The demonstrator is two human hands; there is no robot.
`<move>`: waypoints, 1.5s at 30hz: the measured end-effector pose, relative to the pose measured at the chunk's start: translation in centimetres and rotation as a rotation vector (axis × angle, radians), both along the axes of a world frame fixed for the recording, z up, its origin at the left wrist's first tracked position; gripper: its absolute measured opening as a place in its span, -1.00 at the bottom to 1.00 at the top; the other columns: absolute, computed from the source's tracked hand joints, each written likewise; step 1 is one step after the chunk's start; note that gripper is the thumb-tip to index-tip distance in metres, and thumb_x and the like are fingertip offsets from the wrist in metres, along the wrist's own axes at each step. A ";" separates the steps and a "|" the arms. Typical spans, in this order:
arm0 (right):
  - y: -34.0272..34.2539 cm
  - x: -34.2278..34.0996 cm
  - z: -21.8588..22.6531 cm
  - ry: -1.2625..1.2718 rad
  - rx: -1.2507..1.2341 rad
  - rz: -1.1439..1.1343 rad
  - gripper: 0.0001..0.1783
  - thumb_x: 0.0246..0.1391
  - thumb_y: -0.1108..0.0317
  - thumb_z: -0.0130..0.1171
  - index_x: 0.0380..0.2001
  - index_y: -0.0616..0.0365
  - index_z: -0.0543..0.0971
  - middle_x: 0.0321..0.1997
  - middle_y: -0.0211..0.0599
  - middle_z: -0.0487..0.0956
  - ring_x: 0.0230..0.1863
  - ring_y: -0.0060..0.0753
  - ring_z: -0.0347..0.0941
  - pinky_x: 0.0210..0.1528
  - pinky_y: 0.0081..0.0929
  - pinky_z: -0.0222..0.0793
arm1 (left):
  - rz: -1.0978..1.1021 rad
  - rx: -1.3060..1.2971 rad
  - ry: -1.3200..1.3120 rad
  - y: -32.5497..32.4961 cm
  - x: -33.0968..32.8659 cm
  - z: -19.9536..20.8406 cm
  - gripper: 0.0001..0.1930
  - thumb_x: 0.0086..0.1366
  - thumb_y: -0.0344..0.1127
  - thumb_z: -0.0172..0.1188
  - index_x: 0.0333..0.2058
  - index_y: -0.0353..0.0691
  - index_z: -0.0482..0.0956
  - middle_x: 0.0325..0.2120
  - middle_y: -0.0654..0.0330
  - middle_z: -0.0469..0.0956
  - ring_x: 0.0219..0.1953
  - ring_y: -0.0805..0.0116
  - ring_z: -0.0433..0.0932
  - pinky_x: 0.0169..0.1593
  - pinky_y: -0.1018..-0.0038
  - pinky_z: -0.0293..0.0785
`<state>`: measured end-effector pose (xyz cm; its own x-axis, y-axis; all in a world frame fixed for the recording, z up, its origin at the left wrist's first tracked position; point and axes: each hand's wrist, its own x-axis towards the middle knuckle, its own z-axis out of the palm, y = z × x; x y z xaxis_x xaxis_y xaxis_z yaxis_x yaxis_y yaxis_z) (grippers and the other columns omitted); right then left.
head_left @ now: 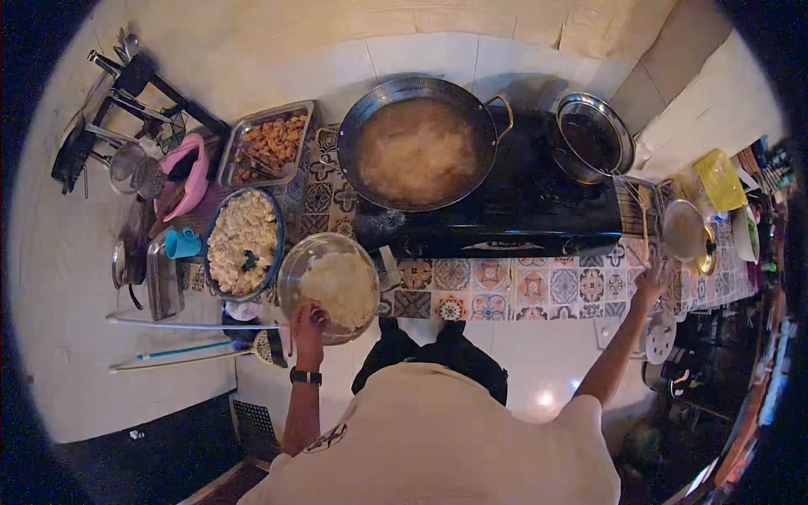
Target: The person removes fried food from hot oil with a strainer, drops portions of dough from a bowl into the oil by hand, and stirs the frying food with a strainer and chopsticks.
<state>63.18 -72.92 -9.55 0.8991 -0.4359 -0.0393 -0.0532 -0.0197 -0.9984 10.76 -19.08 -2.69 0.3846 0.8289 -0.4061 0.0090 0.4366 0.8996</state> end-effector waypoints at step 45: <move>39.7 -16.5 15.3 -0.519 -1.113 0.996 -0.87 0.06 0.45 -0.09 -0.37 0.22 0.44 -0.49 0.09 0.49 -0.38 0.19 0.44 -0.40 -0.11 0.34 | -0.159 0.183 -0.206 10.5 -9.1 0.4 -0.79 0.34 -0.17 -0.01 -0.40 -0.16 0.40 -0.55 0.32 0.40 -0.49 0.55 0.39 -0.42 0.60 0.36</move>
